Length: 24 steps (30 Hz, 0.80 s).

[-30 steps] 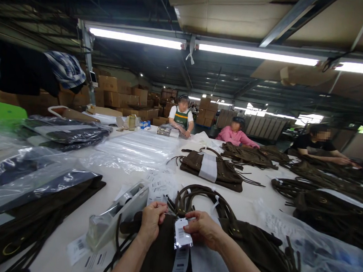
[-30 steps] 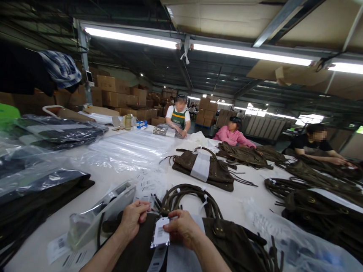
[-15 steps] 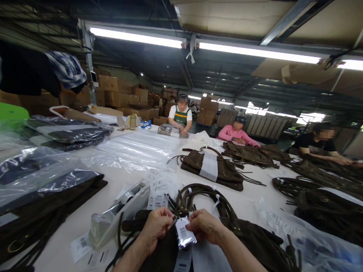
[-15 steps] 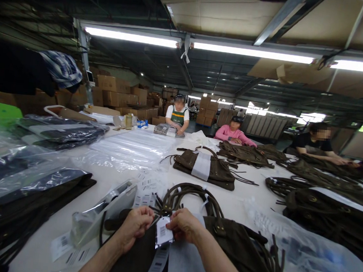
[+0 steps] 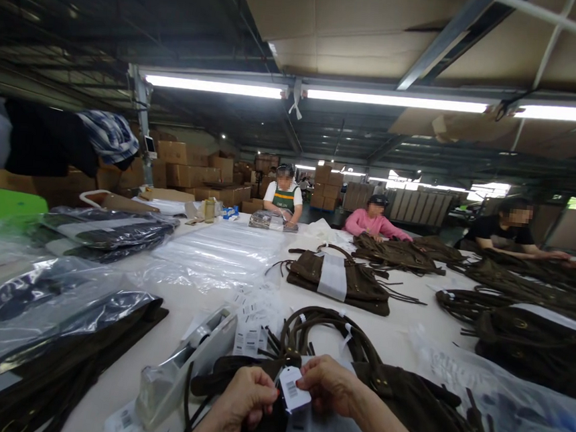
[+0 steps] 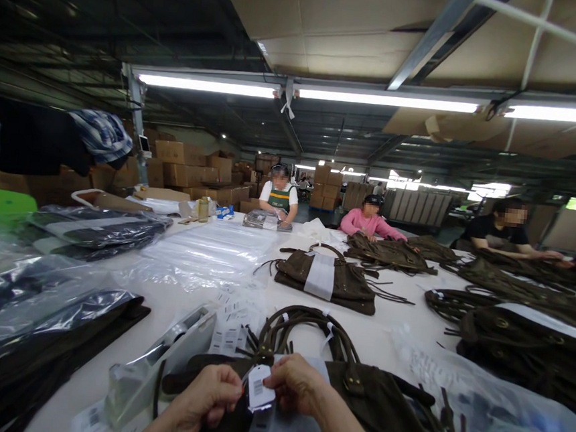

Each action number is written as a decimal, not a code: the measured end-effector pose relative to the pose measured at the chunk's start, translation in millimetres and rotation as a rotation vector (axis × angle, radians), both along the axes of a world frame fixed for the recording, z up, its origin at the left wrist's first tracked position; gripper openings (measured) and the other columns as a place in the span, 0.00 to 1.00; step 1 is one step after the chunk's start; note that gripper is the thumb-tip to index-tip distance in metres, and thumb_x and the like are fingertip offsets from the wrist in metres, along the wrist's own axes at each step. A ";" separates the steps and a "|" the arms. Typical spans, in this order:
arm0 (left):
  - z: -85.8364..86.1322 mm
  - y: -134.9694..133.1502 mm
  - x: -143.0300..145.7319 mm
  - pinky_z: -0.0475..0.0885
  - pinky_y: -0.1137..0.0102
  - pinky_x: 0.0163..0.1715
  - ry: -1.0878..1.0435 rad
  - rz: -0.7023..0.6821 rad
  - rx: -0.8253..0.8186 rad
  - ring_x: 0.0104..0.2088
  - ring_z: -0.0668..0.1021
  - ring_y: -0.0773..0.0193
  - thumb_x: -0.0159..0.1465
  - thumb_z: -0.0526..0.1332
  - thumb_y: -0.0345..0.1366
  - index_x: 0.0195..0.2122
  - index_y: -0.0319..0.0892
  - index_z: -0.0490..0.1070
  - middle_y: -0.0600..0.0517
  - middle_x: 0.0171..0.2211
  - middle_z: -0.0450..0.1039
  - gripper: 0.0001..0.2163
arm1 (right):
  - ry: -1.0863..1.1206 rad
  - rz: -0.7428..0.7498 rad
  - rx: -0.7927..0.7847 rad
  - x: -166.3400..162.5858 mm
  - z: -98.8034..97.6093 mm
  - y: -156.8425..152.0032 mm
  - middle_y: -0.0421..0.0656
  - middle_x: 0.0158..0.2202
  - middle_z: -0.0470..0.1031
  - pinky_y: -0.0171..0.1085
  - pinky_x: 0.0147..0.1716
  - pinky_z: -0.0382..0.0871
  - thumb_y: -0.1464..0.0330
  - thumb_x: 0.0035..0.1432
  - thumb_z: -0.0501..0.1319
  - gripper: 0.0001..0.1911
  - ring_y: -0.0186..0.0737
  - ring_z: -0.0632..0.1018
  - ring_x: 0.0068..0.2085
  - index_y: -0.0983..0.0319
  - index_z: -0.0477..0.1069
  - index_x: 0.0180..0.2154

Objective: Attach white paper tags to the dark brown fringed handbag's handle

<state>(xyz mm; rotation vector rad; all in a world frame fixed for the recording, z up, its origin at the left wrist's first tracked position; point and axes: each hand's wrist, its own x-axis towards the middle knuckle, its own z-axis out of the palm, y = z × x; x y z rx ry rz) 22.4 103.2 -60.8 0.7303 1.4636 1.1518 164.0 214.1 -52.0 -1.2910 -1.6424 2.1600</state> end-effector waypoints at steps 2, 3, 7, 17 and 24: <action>-1.5 -1.1 1.3 0.44 0.77 0.10 0.005 -0.012 0.033 0.08 0.57 0.78 0.43 0.60 0.33 0.21 0.38 0.63 0.56 0.13 0.65 0.06 | 0.005 0.005 0.000 0.7 -1.8 0.3 0.38 0.15 0.66 0.27 0.12 0.48 0.76 0.34 0.56 0.07 0.29 0.64 0.15 0.63 0.61 0.21; -1.9 -1.7 2.1 0.43 0.77 0.10 -0.002 -0.015 0.058 0.08 0.57 0.78 0.44 0.60 0.33 0.21 0.38 0.63 0.56 0.13 0.65 0.06 | 0.008 0.008 0.001 1.1 -2.7 0.4 0.38 0.15 0.66 0.27 0.12 0.48 0.76 0.34 0.57 0.07 0.29 0.64 0.15 0.63 0.61 0.21; -2.6 -5.3 5.5 0.44 0.77 0.12 -0.125 -0.007 0.147 0.09 0.57 0.79 0.44 0.62 0.36 0.21 0.38 0.63 0.54 0.17 0.68 0.09 | 0.013 0.006 0.004 1.9 -5.0 -0.2 0.37 0.14 0.64 0.27 0.11 0.48 0.76 0.33 0.57 0.07 0.28 0.63 0.14 0.63 0.61 0.21; -21.0 -21.4 5.4 0.47 0.77 0.12 -0.259 0.005 0.229 0.10 0.59 0.80 0.44 0.65 0.40 0.24 0.36 0.68 0.50 0.26 0.72 0.13 | 0.039 -0.036 0.007 -3.2 -9.5 -2.5 0.36 0.14 0.64 0.27 0.11 0.48 0.76 0.34 0.56 0.06 0.28 0.64 0.14 0.63 0.60 0.21; -23.6 -20.2 5.8 0.46 0.77 0.10 -0.281 -0.060 0.189 0.08 0.59 0.79 0.42 0.66 0.44 0.26 0.37 0.70 0.54 0.19 0.67 0.16 | 0.031 -0.107 0.080 -11.9 -7.6 -10.6 0.34 0.11 0.61 0.28 0.12 0.50 0.78 0.31 0.56 0.08 0.28 0.62 0.14 0.62 0.58 0.17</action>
